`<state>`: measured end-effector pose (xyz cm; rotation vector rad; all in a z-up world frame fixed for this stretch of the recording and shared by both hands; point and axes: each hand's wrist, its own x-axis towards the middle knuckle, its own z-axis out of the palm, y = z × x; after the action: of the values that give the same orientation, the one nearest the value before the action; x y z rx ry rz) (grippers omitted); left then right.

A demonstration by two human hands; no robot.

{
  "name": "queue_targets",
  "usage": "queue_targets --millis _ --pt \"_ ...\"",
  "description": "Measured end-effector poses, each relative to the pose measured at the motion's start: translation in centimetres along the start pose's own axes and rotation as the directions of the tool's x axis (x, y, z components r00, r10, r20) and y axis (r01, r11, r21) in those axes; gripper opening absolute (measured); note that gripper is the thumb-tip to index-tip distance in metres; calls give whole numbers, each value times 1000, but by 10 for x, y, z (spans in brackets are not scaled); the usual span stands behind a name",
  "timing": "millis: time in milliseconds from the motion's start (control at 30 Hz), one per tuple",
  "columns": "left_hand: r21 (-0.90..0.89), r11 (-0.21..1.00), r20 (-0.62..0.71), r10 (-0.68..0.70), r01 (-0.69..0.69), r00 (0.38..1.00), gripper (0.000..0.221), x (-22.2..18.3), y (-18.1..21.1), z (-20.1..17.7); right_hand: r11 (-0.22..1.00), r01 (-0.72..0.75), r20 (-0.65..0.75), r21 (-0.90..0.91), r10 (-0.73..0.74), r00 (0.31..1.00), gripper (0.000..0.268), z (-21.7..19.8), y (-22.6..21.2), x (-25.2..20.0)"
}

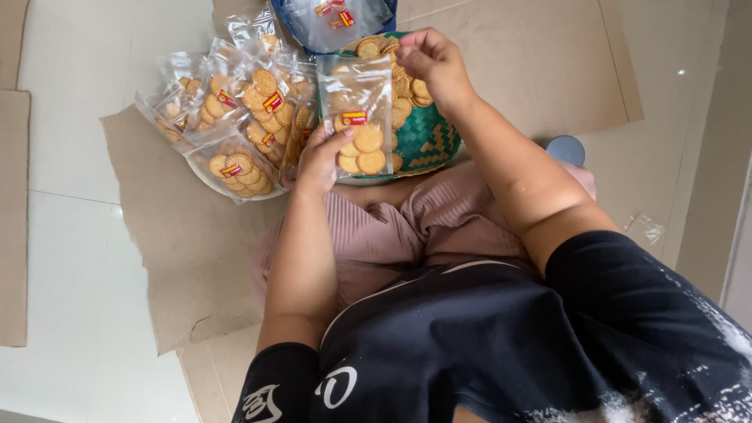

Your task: Manually picking up cookies from a large basket and placing them into small individual plastic bags for retail packaging.

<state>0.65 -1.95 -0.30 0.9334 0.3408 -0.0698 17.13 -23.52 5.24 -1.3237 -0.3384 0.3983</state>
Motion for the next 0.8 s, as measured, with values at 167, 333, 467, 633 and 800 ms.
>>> queue_targets --millis 167,333,467,633,800 --pt "-59 991 -109 114 -121 988 43 15 -20 -13 325 -10 136 -946 424 895 28 -19 146 -6" --pt "-100 979 -257 148 -178 955 43 15 -29 -20 -45 143 71 -989 697 713 62 28 151 -36" --pt "-75 978 -282 165 -193 945 40 15 -34 -17 -72 155 62 -985 696 716 52 23 187 -34" --pt "10 977 -283 207 -213 936 44 13 -30 -12 -22 170 113 -985 661 742 52 9 164 -18" --pt "99 963 -174 266 -252 948 47 14 -34 -11 313 27 173 -949 447 878 32 -24 120 14"
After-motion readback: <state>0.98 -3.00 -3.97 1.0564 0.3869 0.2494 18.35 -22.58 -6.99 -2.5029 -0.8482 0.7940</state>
